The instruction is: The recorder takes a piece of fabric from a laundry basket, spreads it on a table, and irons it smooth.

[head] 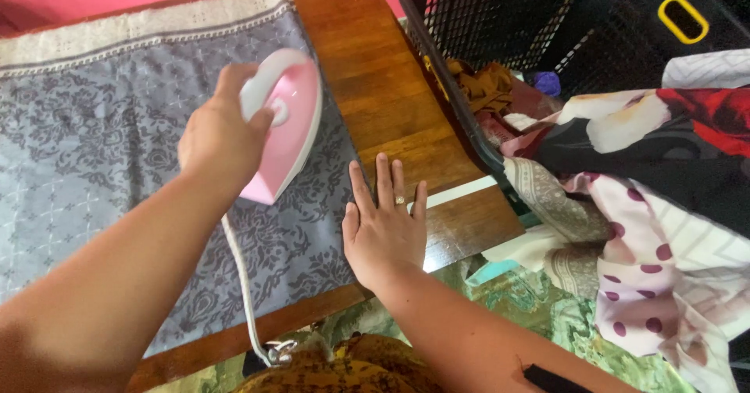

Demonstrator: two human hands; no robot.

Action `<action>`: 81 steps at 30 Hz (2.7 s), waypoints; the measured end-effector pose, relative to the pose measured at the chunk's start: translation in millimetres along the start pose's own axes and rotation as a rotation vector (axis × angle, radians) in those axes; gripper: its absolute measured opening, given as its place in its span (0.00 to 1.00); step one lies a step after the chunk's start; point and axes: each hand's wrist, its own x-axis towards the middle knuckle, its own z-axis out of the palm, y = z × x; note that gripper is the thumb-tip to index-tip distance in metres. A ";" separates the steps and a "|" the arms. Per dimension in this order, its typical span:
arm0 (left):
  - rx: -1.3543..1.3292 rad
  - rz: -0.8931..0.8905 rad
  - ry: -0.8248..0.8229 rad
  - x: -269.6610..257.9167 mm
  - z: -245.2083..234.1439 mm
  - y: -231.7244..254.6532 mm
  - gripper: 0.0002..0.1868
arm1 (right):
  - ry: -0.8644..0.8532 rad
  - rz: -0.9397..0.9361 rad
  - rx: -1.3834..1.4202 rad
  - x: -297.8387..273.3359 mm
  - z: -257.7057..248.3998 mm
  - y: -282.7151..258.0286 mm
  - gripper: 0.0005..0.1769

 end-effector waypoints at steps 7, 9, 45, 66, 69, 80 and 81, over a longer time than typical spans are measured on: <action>-0.024 -0.138 -0.010 -17.4 -15.0 -17.7 0.29 | 0.025 -0.008 0.027 -1.2 2.7 -0.4 0.38; -0.021 -0.193 -0.005 2.4 -12.6 -20.5 0.29 | 0.041 -0.014 0.031 -0.7 7.2 -0.2 0.37; 0.146 -0.197 0.330 -12.5 -28.2 -137.0 0.30 | 0.083 -0.142 0.042 24.8 4.0 0.1 0.35; -0.103 -0.102 -0.455 -63.5 -60.4 -21.7 0.35 | 0.397 0.221 1.424 91.3 -6.3 46.9 0.27; -0.011 -0.165 -0.514 -53.0 -78.6 -87.3 0.38 | 0.302 0.001 1.429 111.0 -5.4 30.2 0.36; -0.195 -0.135 -0.794 -75.2 -87.1 -48.7 0.24 | -0.392 -0.111 0.776 115.3 -50.6 -33.4 0.61; -0.206 -0.065 -0.816 -79.1 -83.9 -32.2 0.23 | -0.411 -0.100 0.684 113.8 -54.6 -34.2 0.59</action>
